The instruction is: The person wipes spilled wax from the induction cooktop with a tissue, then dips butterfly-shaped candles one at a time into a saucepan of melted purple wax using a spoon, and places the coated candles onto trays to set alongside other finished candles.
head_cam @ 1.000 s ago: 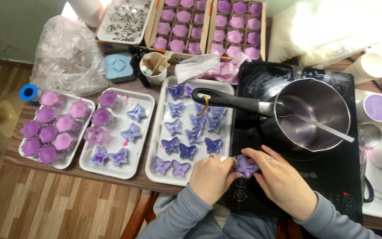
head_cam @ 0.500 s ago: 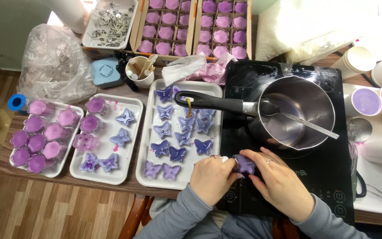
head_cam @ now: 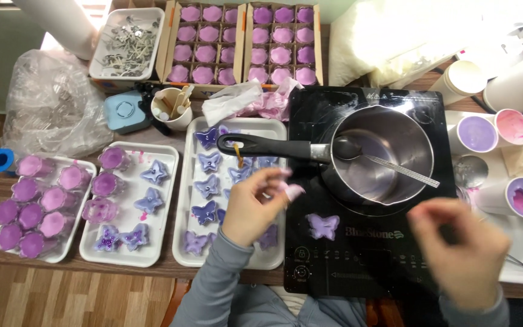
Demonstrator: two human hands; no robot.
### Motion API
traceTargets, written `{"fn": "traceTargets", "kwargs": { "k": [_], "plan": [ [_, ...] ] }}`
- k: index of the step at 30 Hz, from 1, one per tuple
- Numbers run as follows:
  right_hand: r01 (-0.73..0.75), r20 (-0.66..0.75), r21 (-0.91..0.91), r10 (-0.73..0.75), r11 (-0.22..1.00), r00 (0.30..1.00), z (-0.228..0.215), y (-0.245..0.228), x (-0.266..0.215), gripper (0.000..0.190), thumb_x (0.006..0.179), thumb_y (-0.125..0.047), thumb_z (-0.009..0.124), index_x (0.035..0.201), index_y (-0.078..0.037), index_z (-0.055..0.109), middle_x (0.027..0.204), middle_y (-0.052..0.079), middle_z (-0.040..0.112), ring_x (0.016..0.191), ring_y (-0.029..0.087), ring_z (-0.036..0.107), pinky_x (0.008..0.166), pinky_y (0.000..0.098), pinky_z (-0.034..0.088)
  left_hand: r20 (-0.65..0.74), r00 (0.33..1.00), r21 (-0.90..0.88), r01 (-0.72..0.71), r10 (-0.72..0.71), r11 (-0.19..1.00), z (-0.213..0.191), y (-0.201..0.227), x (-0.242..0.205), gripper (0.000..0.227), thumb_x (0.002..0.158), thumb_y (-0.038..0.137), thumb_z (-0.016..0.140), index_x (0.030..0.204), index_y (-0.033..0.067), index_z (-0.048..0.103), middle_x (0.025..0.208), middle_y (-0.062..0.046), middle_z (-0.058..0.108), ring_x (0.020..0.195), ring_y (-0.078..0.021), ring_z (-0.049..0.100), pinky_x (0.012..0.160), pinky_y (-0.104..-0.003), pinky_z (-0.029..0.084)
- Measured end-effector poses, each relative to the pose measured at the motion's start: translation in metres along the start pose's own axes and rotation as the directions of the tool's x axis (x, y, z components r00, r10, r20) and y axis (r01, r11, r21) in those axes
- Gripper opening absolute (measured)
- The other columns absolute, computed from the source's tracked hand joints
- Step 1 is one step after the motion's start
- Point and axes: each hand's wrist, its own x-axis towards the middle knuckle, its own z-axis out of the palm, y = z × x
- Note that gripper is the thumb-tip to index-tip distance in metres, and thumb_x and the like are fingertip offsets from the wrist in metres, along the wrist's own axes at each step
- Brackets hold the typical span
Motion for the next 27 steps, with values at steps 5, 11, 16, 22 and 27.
{"fn": "traceTargets", "kwargs": {
  "k": [5,11,16,22,27],
  "plan": [
    [-0.116,-0.154,0.200,0.148,0.973,0.977,0.002,0.035,0.026,0.019,0.106,-0.005,0.074,0.117,0.005,0.064,0.101,0.013,0.071,0.086,0.014,0.071,0.078,0.0245,0.059,0.027,0.998,-0.265,0.068,-0.064,0.962,0.003,-0.014,0.028,0.041,0.087,0.023,0.077,0.120,0.0026,0.064,0.095,-0.006,0.074,0.074,-0.0115,0.072,0.056,-0.021,0.054],
    [-0.289,-0.003,0.435,0.322,0.853,0.947,0.007,0.037,0.039,0.021,0.100,-0.003,0.072,0.116,0.007,0.062,0.094,0.013,0.070,0.078,0.013,0.069,0.066,0.0237,0.058,-0.047,0.987,-0.416,0.122,-0.155,0.901,0.005,-0.018,0.049,0.034,0.093,0.028,0.073,0.109,-0.0016,0.068,0.091,-0.009,0.073,0.075,-0.0172,0.075,0.048,-0.026,0.053],
    [-0.279,0.009,0.414,0.302,0.867,0.953,0.005,0.032,0.041,0.018,0.096,0.000,0.074,0.110,0.006,0.064,0.095,0.013,0.070,0.077,0.013,0.068,0.065,0.0231,0.058,-0.136,0.975,-0.514,0.081,-0.175,0.854,0.006,-0.018,0.058,0.033,0.092,0.024,0.073,0.112,-0.0026,0.071,0.095,-0.009,0.075,0.080,-0.0178,0.075,0.053,-0.029,0.056],
    [-0.074,-0.101,0.356,0.117,0.931,0.988,0.004,0.021,0.044,0.012,0.100,0.002,0.074,0.109,0.007,0.066,0.099,0.012,0.071,0.088,0.011,0.071,0.083,0.0218,0.060,-0.188,0.976,-0.583,-0.022,-0.108,0.812,0.009,-0.020,0.052,0.027,0.090,0.010,0.076,0.112,-0.0056,0.069,0.098,-0.014,0.075,0.085,-0.0234,0.075,0.076,-0.038,0.066],
    [-0.003,-0.080,0.380,0.037,0.925,0.996,0.004,0.004,0.052,0.016,0.100,0.006,0.071,0.116,0.007,0.067,0.100,0.012,0.070,0.090,0.012,0.072,0.085,0.0218,0.060,-0.197,0.980,-0.593,-0.086,-0.040,0.801,0.010,-0.025,0.043,0.031,0.090,0.006,0.076,0.117,-0.0048,0.065,0.109,-0.015,0.073,0.097,-0.0240,0.074,0.086,-0.041,0.066]
  ]
}}
